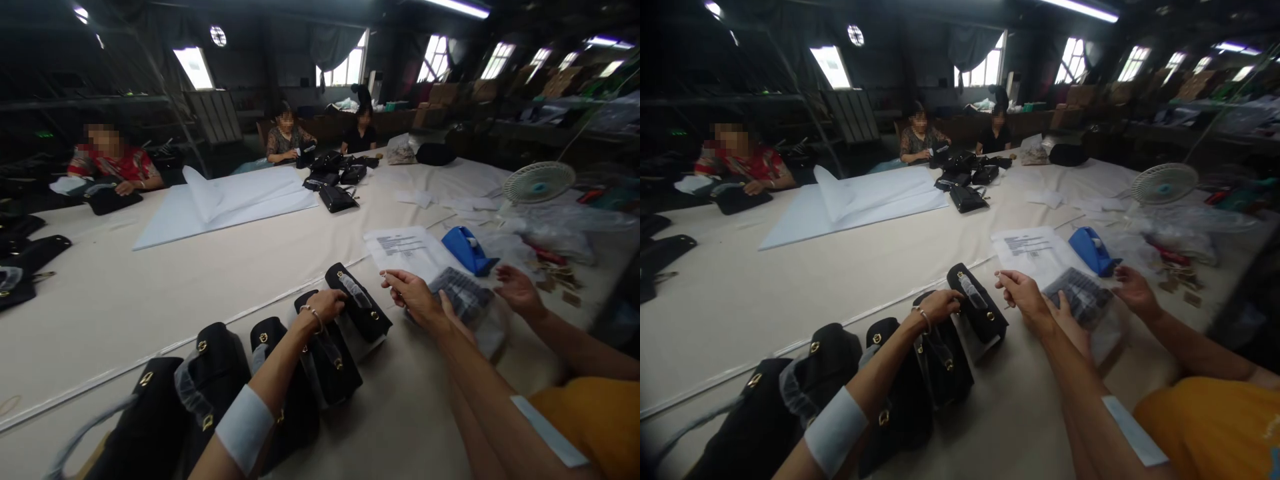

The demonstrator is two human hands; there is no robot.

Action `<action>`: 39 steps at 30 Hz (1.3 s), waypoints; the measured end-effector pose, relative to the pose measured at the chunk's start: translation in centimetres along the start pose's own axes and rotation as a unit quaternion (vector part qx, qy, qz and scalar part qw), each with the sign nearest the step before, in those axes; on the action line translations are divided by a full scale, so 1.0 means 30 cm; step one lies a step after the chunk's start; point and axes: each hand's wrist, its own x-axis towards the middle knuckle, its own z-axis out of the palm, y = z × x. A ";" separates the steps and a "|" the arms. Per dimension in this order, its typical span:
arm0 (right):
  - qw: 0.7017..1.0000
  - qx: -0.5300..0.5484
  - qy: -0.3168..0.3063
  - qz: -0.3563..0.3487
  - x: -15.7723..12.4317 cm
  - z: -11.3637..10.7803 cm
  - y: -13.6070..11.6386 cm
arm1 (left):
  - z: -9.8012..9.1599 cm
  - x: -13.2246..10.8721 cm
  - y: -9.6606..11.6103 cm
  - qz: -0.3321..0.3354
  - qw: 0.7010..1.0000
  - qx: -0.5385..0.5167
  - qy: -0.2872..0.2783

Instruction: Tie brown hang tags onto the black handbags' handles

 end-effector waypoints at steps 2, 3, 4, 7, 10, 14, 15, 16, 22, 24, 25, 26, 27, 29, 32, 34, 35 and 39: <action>0.999 -0.031 -0.018 0.035 0.048 -0.005 0.053 | -0.012 0.025 -0.005 0.002 0.999 -0.033 -0.024; 0.997 -0.047 -0.029 0.054 0.066 -0.004 0.081 | -0.018 0.036 -0.004 0.006 0.998 -0.047 -0.035; 0.995 -0.062 -0.041 0.071 0.080 -0.002 0.109 | -0.022 0.047 -0.002 0.013 0.997 -0.057 -0.044; 0.986 -0.096 -0.081 0.107 0.106 0.003 0.172 | -0.022 0.073 0.010 0.034 0.996 -0.063 -0.051; 0.979 -0.117 -0.120 0.115 0.121 0.000 0.182 | -0.009 0.091 0.027 0.045 0.998 -0.045 -0.029; 0.961 -0.137 -0.207 0.124 0.135 0.009 0.123 | 0.009 0.099 0.053 0.052 0.998 -0.024 0.024; 0.955 -0.137 -0.233 0.126 0.136 0.017 0.103 | 0.012 0.099 0.059 0.055 0.998 -0.017 0.037; 0.948 -0.135 -0.258 0.129 0.136 0.026 0.085 | 0.014 0.097 0.065 0.057 0.997 -0.010 0.048; 0.921 -0.112 -0.342 0.148 0.131 0.068 0.042 | 0.021 0.077 0.081 0.032 0.995 0.037 0.085; 0.923 -0.107 -0.339 0.150 0.131 0.078 0.050 | 0.017 0.073 0.084 0.023 0.995 0.046 0.088; 0.925 -0.108 -0.334 0.149 0.131 0.082 0.054 | 0.014 0.071 0.085 0.021 0.995 0.047 0.088; 0.927 -0.111 -0.327 0.147 0.131 0.087 0.058 | 0.011 0.070 0.085 0.021 0.995 0.045 0.088; 0.929 -0.118 -0.321 0.145 0.131 0.092 0.062 | 0.007 0.069 0.084 0.020 0.995 0.041 0.089; 0.932 -0.136 -0.306 0.138 0.132 0.098 0.065 | 0.000 0.065 0.079 0.017 0.995 0.025 0.092; 0.939 -0.162 -0.279 0.123 0.137 0.088 0.066 | -0.011 0.049 0.063 0.005 0.994 -0.020 0.103; 0.941 -0.171 -0.267 0.114 0.143 0.069 0.063 | -0.021 0.034 0.048 -0.003 0.991 -0.069 0.114; 0.941 -0.174 -0.267 0.111 0.146 0.057 0.061 | -0.026 0.028 0.041 -0.006 0.988 -0.100 0.120; 0.936 -0.195 -0.278 0.091 0.156 0.005 0.046 | -0.038 0.022 0.022 -0.019 0.953 -0.278 0.121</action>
